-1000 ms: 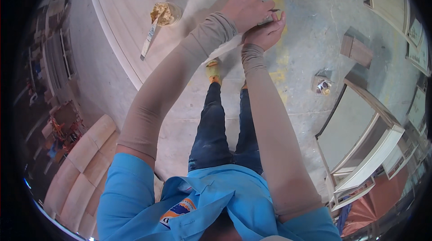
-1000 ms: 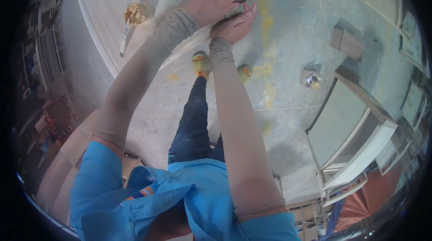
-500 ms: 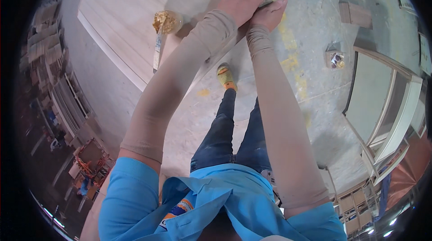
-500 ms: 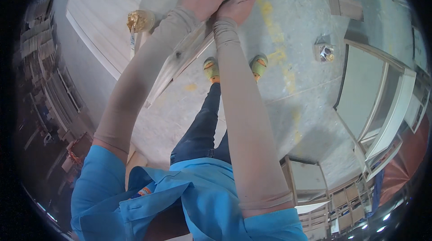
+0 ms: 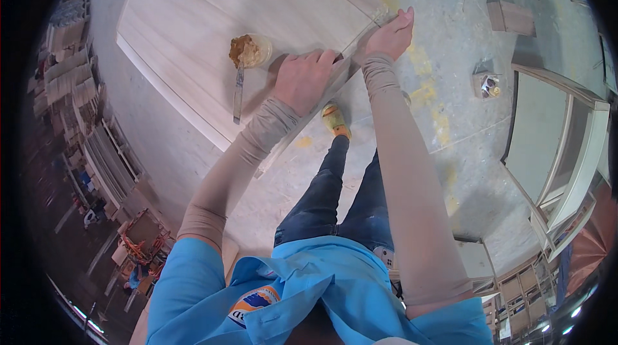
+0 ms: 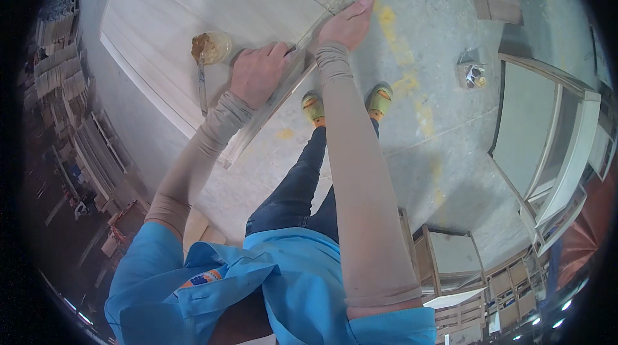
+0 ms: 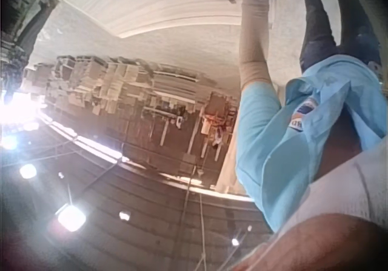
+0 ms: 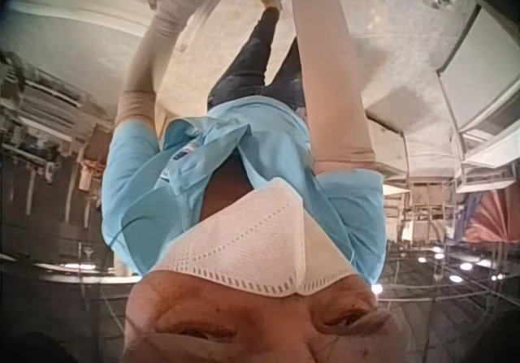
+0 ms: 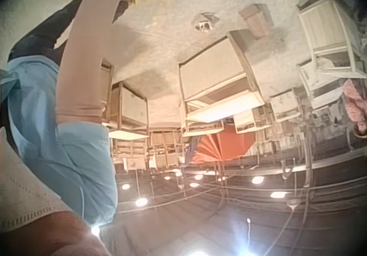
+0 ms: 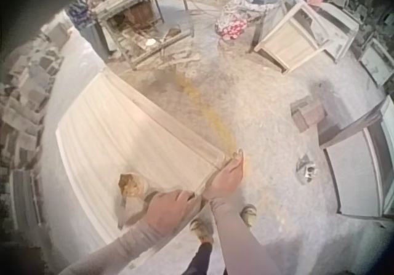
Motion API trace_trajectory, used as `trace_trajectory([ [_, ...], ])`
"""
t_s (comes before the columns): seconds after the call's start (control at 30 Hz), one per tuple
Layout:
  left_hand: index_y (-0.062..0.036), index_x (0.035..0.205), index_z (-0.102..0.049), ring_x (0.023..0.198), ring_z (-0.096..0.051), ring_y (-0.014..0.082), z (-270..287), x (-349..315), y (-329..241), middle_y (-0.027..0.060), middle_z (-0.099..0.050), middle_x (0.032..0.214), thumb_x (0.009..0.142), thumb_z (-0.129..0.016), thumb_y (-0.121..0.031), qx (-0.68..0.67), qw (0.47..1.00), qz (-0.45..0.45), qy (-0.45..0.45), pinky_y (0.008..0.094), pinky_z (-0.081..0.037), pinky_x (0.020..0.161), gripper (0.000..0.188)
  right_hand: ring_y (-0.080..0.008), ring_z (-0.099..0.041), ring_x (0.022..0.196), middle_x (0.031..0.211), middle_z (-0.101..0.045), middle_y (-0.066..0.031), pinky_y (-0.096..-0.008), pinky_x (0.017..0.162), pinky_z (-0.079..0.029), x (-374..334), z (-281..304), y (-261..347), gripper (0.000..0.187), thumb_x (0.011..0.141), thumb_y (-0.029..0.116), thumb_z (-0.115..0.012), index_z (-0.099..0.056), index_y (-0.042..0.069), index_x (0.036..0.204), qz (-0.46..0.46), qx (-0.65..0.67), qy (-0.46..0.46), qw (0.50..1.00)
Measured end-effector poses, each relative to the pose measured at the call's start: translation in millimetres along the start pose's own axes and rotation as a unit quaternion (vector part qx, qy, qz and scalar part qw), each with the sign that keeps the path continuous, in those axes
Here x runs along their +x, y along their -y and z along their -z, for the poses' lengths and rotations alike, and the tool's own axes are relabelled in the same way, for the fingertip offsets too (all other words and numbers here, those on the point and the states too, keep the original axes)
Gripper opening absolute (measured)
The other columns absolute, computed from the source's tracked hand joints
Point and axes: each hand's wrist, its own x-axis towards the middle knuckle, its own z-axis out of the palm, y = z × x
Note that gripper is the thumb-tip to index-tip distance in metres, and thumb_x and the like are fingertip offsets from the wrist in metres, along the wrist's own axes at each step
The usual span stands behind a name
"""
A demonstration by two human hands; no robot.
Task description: The person sands the edges and corners of a wooden furniture panel using a sanding block. They work methodically along the perimeter, applying pressure to smooth the wood surface. The person also uses a putty knife to apply a filler substance to the panel's edges.
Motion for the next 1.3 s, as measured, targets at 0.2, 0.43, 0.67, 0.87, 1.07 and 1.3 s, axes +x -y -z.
trace_trajectory([
  [0.2, -0.0105, 0.091, -0.053, 0.070, -0.061, 0.0249, -3.4, 3.4, 3.4, 0.0057, -0.062, 0.078, 0.088, -0.057, -0.021, -0.010, 1.000, -0.003, -0.015, 0.0368, -0.043, 0.063, 0.011, -0.0384, -0.055, 0.114, 0.121, -0.059, -0.0232, -0.0419, 0.096, -0.042, -3.2, 1.8, 5.8, 0.055, 0.101, 0.034, -0.025, -0.047, -0.006, 0.131, 0.000, 0.011, -0.001, 1.000],
  [0.43, -0.0096, 0.088, -0.053, 0.064, -0.056, 0.0276, 4.7, 4.9, 4.4, 0.0075, -0.058, 0.073, 0.088, -0.058, -0.020, -0.045, 0.998, -0.014, -0.030, 0.0377, -0.041, 0.061, 0.012, -0.0318, -0.058, 0.108, 0.116, -0.062, -0.0197, -0.0366, 0.097, -0.041, 0.1, 0.9, 0.2, 0.056, 0.101, 0.037, -0.027, -0.050, -0.005, 0.129, 0.001, 0.021, -0.005, 1.000],
  [0.67, -0.0093, 0.094, -0.056, 0.065, -0.060, 0.0311, 37.6, 43.9, -18.6, 0.0126, -0.061, 0.072, 0.091, -0.056, -0.024, -0.087, 0.990, -0.003, -0.106, 0.0429, -0.044, 0.058, 0.015, -0.0391, -0.057, 0.108, 0.114, -0.063, -0.0226, -0.0416, 0.093, -0.044, 4.5, 3.1, -3.3, 0.052, 0.100, 0.033, -0.028, -0.050, -0.005, 0.128, -0.003, 0.018, -0.007, 1.000],
  [0.87, -0.0094, 0.095, -0.055, 0.066, -0.063, 0.0352, -4.5, 116.1, -14.1, 0.0148, -0.064, 0.071, 0.095, -0.048, -0.031, -0.070, 0.994, -0.009, -0.084, 0.0474, -0.048, 0.059, 0.023, -0.0305, -0.062, 0.100, 0.108, -0.065, -0.0196, -0.0378, 0.086, -0.048, -1.3, -3.8, -0.9, 0.054, 0.101, 0.035, -0.028, -0.051, -0.005, 0.128, 0.008, -0.006, -0.008, 1.000],
  [1.07, -0.0081, 0.087, -0.058, 0.067, -0.067, 0.0294, -15.7, 149.4, -26.7, 0.0116, -0.066, 0.071, 0.088, -0.056, -0.036, 0.003, 0.998, -0.021, -0.055, 0.0423, -0.050, 0.059, 0.028, -0.0325, -0.064, 0.092, 0.102, -0.067, -0.0193, -0.0397, 0.082, -0.049, 4.0, -3.2, -8.0, 0.053, 0.100, 0.035, -0.031, -0.054, -0.005, 0.124, 0.007, 0.000, -0.017, 1.000],
  [1.3, -0.0077, 0.086, -0.056, 0.069, -0.067, 0.0297, -26.1, 137.0, -14.4, 0.0113, -0.066, 0.072, 0.085, -0.056, -0.031, -0.002, 0.997, -0.048, -0.057, 0.0414, -0.050, 0.059, 0.023, -0.0421, -0.060, 0.100, 0.108, -0.063, -0.0266, -0.0451, 0.086, -0.047, 0.2, -1.1, 1.1, 0.051, 0.100, 0.032, -0.030, -0.054, -0.007, 0.122, 0.019, -0.039, -0.012, 0.999],
])
